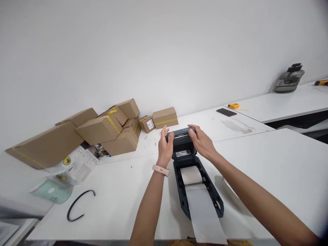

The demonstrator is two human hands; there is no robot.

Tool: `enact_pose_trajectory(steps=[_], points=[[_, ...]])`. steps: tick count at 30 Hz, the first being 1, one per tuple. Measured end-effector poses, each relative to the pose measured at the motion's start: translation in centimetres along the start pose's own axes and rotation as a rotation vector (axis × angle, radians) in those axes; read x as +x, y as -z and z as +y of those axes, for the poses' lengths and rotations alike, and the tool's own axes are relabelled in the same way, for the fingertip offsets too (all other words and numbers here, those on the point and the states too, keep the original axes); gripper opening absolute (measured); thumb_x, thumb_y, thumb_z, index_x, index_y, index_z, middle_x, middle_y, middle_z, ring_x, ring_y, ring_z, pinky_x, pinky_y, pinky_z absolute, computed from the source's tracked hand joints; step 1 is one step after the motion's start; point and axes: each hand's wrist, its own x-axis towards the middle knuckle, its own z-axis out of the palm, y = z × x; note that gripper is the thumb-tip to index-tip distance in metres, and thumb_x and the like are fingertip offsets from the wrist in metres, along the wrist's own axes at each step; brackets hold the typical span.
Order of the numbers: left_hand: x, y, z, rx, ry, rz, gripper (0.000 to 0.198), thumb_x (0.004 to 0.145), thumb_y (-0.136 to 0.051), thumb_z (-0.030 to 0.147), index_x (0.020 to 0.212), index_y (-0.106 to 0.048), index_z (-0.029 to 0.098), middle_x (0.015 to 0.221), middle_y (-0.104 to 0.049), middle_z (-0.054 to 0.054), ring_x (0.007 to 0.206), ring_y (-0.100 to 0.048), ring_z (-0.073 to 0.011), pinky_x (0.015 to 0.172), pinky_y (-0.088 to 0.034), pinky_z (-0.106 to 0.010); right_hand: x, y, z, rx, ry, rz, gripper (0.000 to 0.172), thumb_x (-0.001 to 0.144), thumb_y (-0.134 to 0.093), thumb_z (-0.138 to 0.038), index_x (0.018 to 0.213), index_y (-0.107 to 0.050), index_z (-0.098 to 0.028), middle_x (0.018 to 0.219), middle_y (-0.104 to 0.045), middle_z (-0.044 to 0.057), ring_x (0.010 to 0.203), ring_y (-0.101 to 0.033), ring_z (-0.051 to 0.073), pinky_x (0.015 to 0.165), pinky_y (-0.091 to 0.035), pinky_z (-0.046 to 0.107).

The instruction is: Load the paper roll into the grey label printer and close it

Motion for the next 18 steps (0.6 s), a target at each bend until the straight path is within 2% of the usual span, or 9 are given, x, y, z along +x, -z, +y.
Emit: enact_pose_trajectory(steps=[3, 5, 8, 10, 11, 12, 14, 16, 18], points=[[-0.5, -0.1, -1.6, -0.053, 0.075, 0.000, 0.070, 0.097, -0.039, 0.063, 0.155, -0.025, 0.026, 0.160, -0.038, -0.010, 0.149, -0.034, -0.0239, 0.121, -0.027, -0.043, 1.7, -0.1, 0.4, 0.016, -0.040, -0.030, 0.059, 0.098, -0.029, -0.067, 0.135, -0.052, -0.026, 0.129, -0.065, 0.010, 0.118, -0.060, 0.035, 0.100, -0.044, 0.057], [-2.4, -0.1, -3.0, -0.105, 0.150, -0.007, 0.073, 0.097, -0.040, 0.063, 0.157, -0.019, 0.028, 0.167, -0.024, -0.006, 0.153, -0.024, -0.0221, 0.124, -0.023, -0.039, 2.0, 0.0, 0.7, 0.033, -0.057, -0.049, 0.062, 0.098, -0.031, -0.067, 0.140, -0.047, -0.025, 0.131, -0.064, 0.012, 0.116, -0.062, 0.033, 0.099, -0.046, 0.054], [-6.8, -0.2, -5.5, -0.118, 0.281, -0.029, 0.076, 0.095, -0.043, 0.064, 0.157, -0.023, 0.025, 0.166, -0.026, -0.010, 0.152, -0.026, -0.0268, 0.122, -0.027, -0.043, 0.4, 0.5, 1.2, 0.076, -0.054, 0.069, 0.064, 0.098, -0.037, -0.064, 0.147, -0.037, -0.023, 0.142, -0.055, 0.015, 0.118, -0.061, 0.030, 0.094, -0.051, 0.045], [-9.9, -0.3, -7.1, -0.115, 0.348, -0.048, 0.077, 0.092, -0.048, 0.065, 0.155, -0.030, 0.024, 0.164, -0.030, -0.012, 0.151, -0.028, -0.0308, 0.121, -0.029, -0.046, -1.8, 0.8, 1.8, 0.076, -0.002, 0.226, 0.053, 0.099, -0.038, -0.057, 0.137, -0.048, -0.022, 0.136, -0.059, 0.015, 0.115, -0.061, 0.028, 0.092, -0.051, 0.042], [-11.3, -0.5, -7.8, -0.123, 0.394, -0.090, 0.076, 0.091, -0.051, 0.064, 0.154, -0.032, 0.027, 0.164, -0.031, -0.009, 0.151, -0.028, -0.0298, 0.121, -0.030, -0.044, -2.9, 0.9, 2.2, 0.056, 0.044, 0.227, 0.044, 0.100, -0.038, -0.053, 0.126, -0.056, -0.022, 0.127, -0.065, 0.014, 0.111, -0.062, 0.027, 0.091, -0.051, 0.042], [-12.4, -0.7, -8.3, -0.135, 0.420, -0.118, 0.074, 0.091, -0.053, 0.063, 0.153, -0.035, 0.027, 0.164, -0.032, -0.009, 0.151, -0.028, -0.0295, 0.120, -0.031, -0.044, -4.0, 0.8, 2.7, 0.020, 0.099, 0.141, 0.038, 0.100, -0.039, -0.049, 0.115, -0.062, -0.022, 0.117, -0.069, 0.012, 0.107, -0.064, 0.027, 0.091, -0.051, 0.042], [-13.9, -1.1, -9.2, -0.162, 0.439, -0.156, 0.069, 0.092, -0.053, 0.059, 0.151, -0.039, 0.027, 0.163, -0.034, -0.008, 0.150, -0.031, -0.0287, 0.120, -0.032, -0.042, -5.3, 0.5, 3.7, -0.102, 0.202, -0.256, 0.032, 0.098, -0.042, -0.041, 0.110, -0.066, -0.024, 0.113, -0.072, 0.010, 0.107, -0.065, 0.027, 0.098, -0.047, 0.044], [-14.4, -1.5, -9.5, -0.191, 0.432, -0.144, 0.065, 0.094, -0.051, 0.057, 0.150, -0.041, 0.026, 0.162, -0.036, -0.008, 0.149, -0.032, -0.0277, 0.121, -0.030, -0.042, -5.5, -0.2, 4.6, -0.242, 0.249, -0.696, 0.039, 0.093, -0.049, -0.038, 0.126, -0.063, -0.024, 0.130, -0.068, 0.009, 0.122, -0.060, 0.030, 0.111, -0.036, 0.049], [-14.5, -1.7, -9.6, -0.209, 0.425, -0.118, 0.063, 0.094, -0.051, 0.056, 0.150, -0.042, 0.026, 0.162, -0.036, -0.008, 0.149, -0.032, -0.0267, 0.122, -0.028, -0.041, -4.8, -1.3, 5.1, -0.336, 0.247, -0.956, 0.057, 0.085, -0.060, -0.040, 0.139, -0.056, -0.024, 0.144, -0.060, 0.009, 0.136, -0.050, 0.033, 0.119, -0.024, 0.052]])
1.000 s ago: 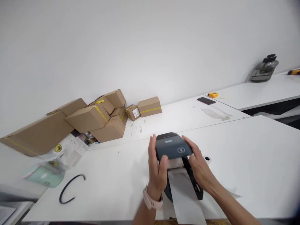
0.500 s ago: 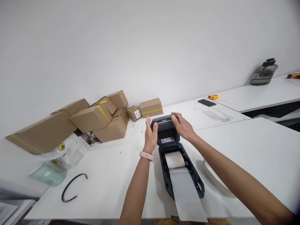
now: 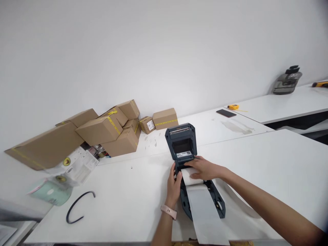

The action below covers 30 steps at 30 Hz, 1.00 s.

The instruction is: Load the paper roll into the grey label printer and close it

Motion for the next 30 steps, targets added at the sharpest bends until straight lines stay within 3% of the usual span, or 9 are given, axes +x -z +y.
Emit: enact_pose_trajectory(steps=[2, 5, 10, 12, 15, 18, 20, 25, 30], points=[[0.1, -0.1, 0.0, -0.018, -0.001, 0.002, 0.063, 0.094, -0.052, 0.055, 0.149, -0.043, 0.026, 0.161, -0.037, -0.008, 0.149, -0.033, -0.0264, 0.122, -0.028, -0.041, 1.6, 0.0, 0.3, -0.019, 0.004, -0.124, 0.071, 0.073, -0.071, -0.045, 0.139, -0.058, -0.023, 0.144, -0.059, 0.010, 0.139, -0.047, 0.036, 0.120, -0.020, 0.053], [0.1, -0.1, -0.1, -0.060, 0.014, 0.002, 0.065, 0.093, -0.053, 0.056, 0.149, -0.043, 0.025, 0.161, -0.037, -0.007, 0.149, -0.032, -0.0259, 0.121, -0.030, -0.038, 3.5, -0.1, 0.0, -0.061, 0.010, -0.200, 0.083, 0.056, -0.081, -0.042, 0.134, -0.062, -0.019, 0.136, -0.065, 0.016, 0.132, -0.053, 0.042, 0.119, -0.019, 0.057], [-0.1, -0.3, -0.5, -0.126, 0.015, 0.023, 0.068, 0.092, -0.054, 0.058, 0.150, -0.043, 0.024, 0.162, -0.037, -0.006, 0.151, -0.030, -0.0255, 0.123, -0.027, -0.037, 3.8, -0.3, -1.1, -0.109, 0.026, -0.223, 0.086, 0.051, -0.080, -0.033, 0.133, -0.061, -0.016, 0.128, -0.068, 0.018, 0.125, -0.058, 0.042, 0.119, -0.015, 0.057], [-0.2, -0.3, -0.7, -0.159, 0.014, 0.012, 0.068, 0.092, -0.054, 0.058, 0.151, -0.042, 0.026, 0.163, -0.035, -0.004, 0.151, -0.028, -0.0248, 0.124, -0.026, -0.036, 3.4, 0.1, -1.3, -0.088, 0.023, -0.222, 0.089, 0.050, -0.079, -0.032, 0.137, -0.059, -0.020, 0.133, -0.066, 0.015, 0.129, -0.054, 0.041, 0.119, -0.021, 0.056], [-0.4, -0.2, -1.1, -0.186, 0.020, -0.007, 0.067, 0.094, -0.051, 0.057, 0.153, -0.038, 0.028, 0.165, -0.031, -0.001, 0.153, -0.024, -0.0223, 0.125, -0.023, -0.034, 2.8, 1.4, -1.4, -0.002, -0.015, -0.198, 0.091, 0.049, -0.079, -0.031, 0.138, -0.059, -0.025, 0.135, -0.064, 0.011, 0.132, -0.049, 0.043, 0.108, -0.040, 0.052], [-0.5, -0.1, -1.5, -0.191, 0.030, -0.006, 0.066, 0.095, -0.049, 0.057, 0.154, -0.037, 0.029, 0.166, -0.028, 0.001, 0.154, -0.021, -0.0215, 0.126, -0.020, -0.035, 1.8, 3.0, -1.6, 0.095, -0.042, -0.166, 0.084, 0.048, -0.080, -0.030, 0.130, -0.065, -0.026, 0.119, -0.070, 0.010, 0.120, -0.058, 0.041, 0.094, -0.052, 0.047], [-0.6, -0.1, -1.7, -0.205, 0.033, -0.004, 0.067, 0.094, -0.050, 0.058, 0.154, -0.037, 0.030, 0.166, -0.028, 0.001, 0.154, -0.020, -0.0228, 0.127, -0.019, -0.036, 0.7, 4.4, -1.7, 0.254, 0.032, -0.144, 0.074, 0.050, -0.079, -0.030, 0.124, -0.068, -0.026, 0.114, -0.072, 0.007, 0.112, -0.063, 0.036, 0.089, -0.055, 0.042], [-0.8, -0.2, -1.4, -0.268, -0.013, -0.017, 0.063, 0.096, -0.048, 0.055, 0.153, -0.038, 0.030, 0.165, -0.031, 0.000, 0.153, -0.023, -0.0227, 0.126, -0.022, -0.037, -3.8, 7.9, -0.4, 0.686, 0.178, 0.038, 0.070, 0.055, -0.080, -0.039, 0.122, -0.068, -0.022, 0.120, -0.071, 0.008, 0.111, -0.066, 0.033, 0.095, -0.052, 0.042], [-0.9, -0.2, -1.4, -0.237, -0.002, -0.009, 0.060, 0.097, -0.047, 0.054, 0.152, -0.038, 0.033, 0.165, -0.029, 0.003, 0.154, -0.022, -0.0207, 0.127, -0.021, -0.037, -7.8, 8.6, 3.2, 0.902, 0.029, 0.432, 0.082, 0.041, -0.086, -0.056, 0.113, -0.073, -0.019, 0.122, -0.070, 0.017, 0.110, -0.066, 0.038, 0.085, -0.051, 0.044]])
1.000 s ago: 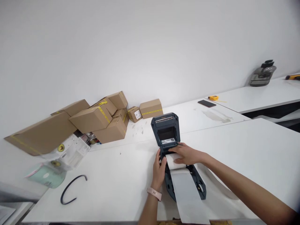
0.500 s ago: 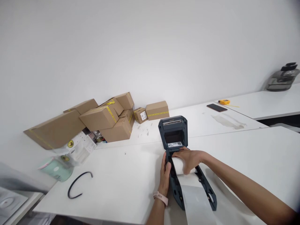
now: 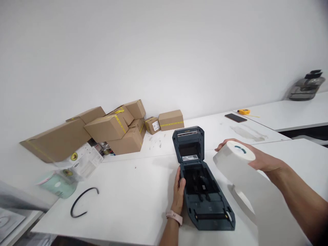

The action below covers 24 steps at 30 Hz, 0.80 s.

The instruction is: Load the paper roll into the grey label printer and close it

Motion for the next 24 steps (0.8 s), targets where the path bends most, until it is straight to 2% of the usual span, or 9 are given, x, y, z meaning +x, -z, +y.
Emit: enact_pose_trajectory(steps=[2, 5, 7, 10, 12, 14, 16, 21, 24], points=[[0.0, 0.0, 0.0, 0.014, 0.005, -0.006, 0.061, 0.097, -0.047, 0.055, 0.153, -0.038, 0.033, 0.166, -0.028, 0.002, 0.154, -0.021, -0.0204, 0.127, -0.020, -0.036, -0.8, 1.3, 1.7, 0.048, -0.045, 0.117, 0.079, 0.046, -0.086, -0.052, 0.117, -0.071, -0.020, 0.126, -0.068, 0.019, 0.111, -0.066, 0.039, 0.081, -0.051, 0.045], [0.3, 0.0, 0.5, 0.029, 0.025, 0.002, 0.064, 0.094, -0.050, 0.057, 0.152, -0.039, 0.032, 0.165, -0.030, 0.001, 0.153, -0.023, -0.0220, 0.126, -0.022, -0.037, -1.2, 2.8, 5.5, 0.088, -0.148, 0.149, 0.076, 0.058, -0.083, -0.042, 0.128, -0.062, -0.021, 0.127, -0.068, 0.019, 0.107, -0.067, 0.037, 0.079, -0.052, 0.044], [0.6, -0.1, 1.4, 0.037, 0.051, -0.003, 0.065, 0.093, -0.053, 0.058, 0.151, -0.040, 0.030, 0.163, -0.035, -0.002, 0.151, -0.029, -0.0244, 0.124, -0.027, -0.038, -1.0, 3.6, 8.4, 0.064, -0.234, 0.171, 0.082, 0.060, -0.084, -0.036, 0.134, -0.053, -0.021, 0.121, -0.070, 0.017, 0.100, -0.070, 0.034, 0.078, -0.054, 0.041], [1.0, -0.5, 3.1, 0.111, 0.105, -0.035, 0.075, 0.087, -0.064, 0.053, 0.151, -0.038, 0.025, 0.157, -0.043, -0.009, 0.146, -0.038, -0.0293, 0.120, -0.033, -0.042, -0.3, 4.0, 12.0, -0.001, -0.303, 0.250, 0.084, 0.062, -0.082, -0.033, 0.137, -0.046, -0.019, 0.115, -0.071, 0.015, 0.096, -0.070, 0.030, 0.078, -0.056, 0.038], [1.0, -1.0, 3.8, 0.225, 0.117, -0.051, 0.087, 0.080, -0.073, 0.045, 0.154, -0.033, 0.023, 0.159, -0.039, -0.012, 0.148, -0.034, -0.0317, 0.121, -0.028, -0.044, 0.0, 3.7, 13.5, -0.017, -0.318, 0.279, 0.083, 0.064, -0.081, -0.035, 0.137, -0.044, -0.019, 0.115, -0.071, 0.015, 0.096, -0.070, 0.030, 0.077, -0.058, 0.038], [0.8, -1.5, 4.0, 0.329, 0.111, -0.045, 0.095, 0.075, -0.076, 0.035, 0.156, -0.029, 0.021, 0.164, -0.030, -0.011, 0.152, -0.026, -0.0314, 0.124, -0.022, -0.044, 0.1, 3.2, 14.5, -0.028, -0.328, 0.289, 0.083, 0.065, -0.081, -0.036, 0.136, -0.044, -0.018, 0.116, -0.070, 0.015, 0.097, -0.071, 0.031, 0.076, -0.059, 0.039], [0.5, -2.0, 4.0, 0.377, 0.118, -0.023, 0.095, 0.075, -0.073, 0.029, 0.156, -0.026, 0.020, 0.165, -0.027, -0.011, 0.152, -0.024, -0.0300, 0.124, -0.020, -0.042, 0.0, 2.7, 14.9, -0.044, -0.326, 0.287, 0.082, 0.064, -0.082, -0.036, 0.135, -0.046, -0.019, 0.119, -0.069, 0.015, 0.101, -0.070, 0.032, 0.079, -0.059, 0.040], [0.0, -2.7, 4.4, 0.363, 0.153, 0.007, 0.096, 0.076, -0.070, 0.028, 0.158, -0.020, 0.024, 0.154, -0.048, -0.011, 0.142, -0.044, -0.0311, 0.117, -0.032, -0.042, -0.4, 2.3, 14.9, -0.073, -0.295, 0.248, 0.088, 0.065, -0.085, -0.040, 0.140, -0.045, -0.022, 0.131, -0.065, 0.015, 0.116, -0.064, 0.034, 0.094, -0.055, 0.043], [-0.1, -2.4, 4.3, 0.359, 0.179, 0.013, 0.097, 0.077, -0.069, 0.029, 0.159, -0.017, 0.025, 0.145, -0.058, -0.010, 0.132, -0.055, -0.0303, 0.111, -0.040, -0.040, -2.0, 2.6, 15.7, -0.062, -0.284, 0.261, 0.091, 0.068, -0.082, -0.048, 0.146, -0.040, -0.028, 0.146, -0.055, 0.014, 0.130, -0.056, 0.035, 0.104, -0.050, 0.046]])
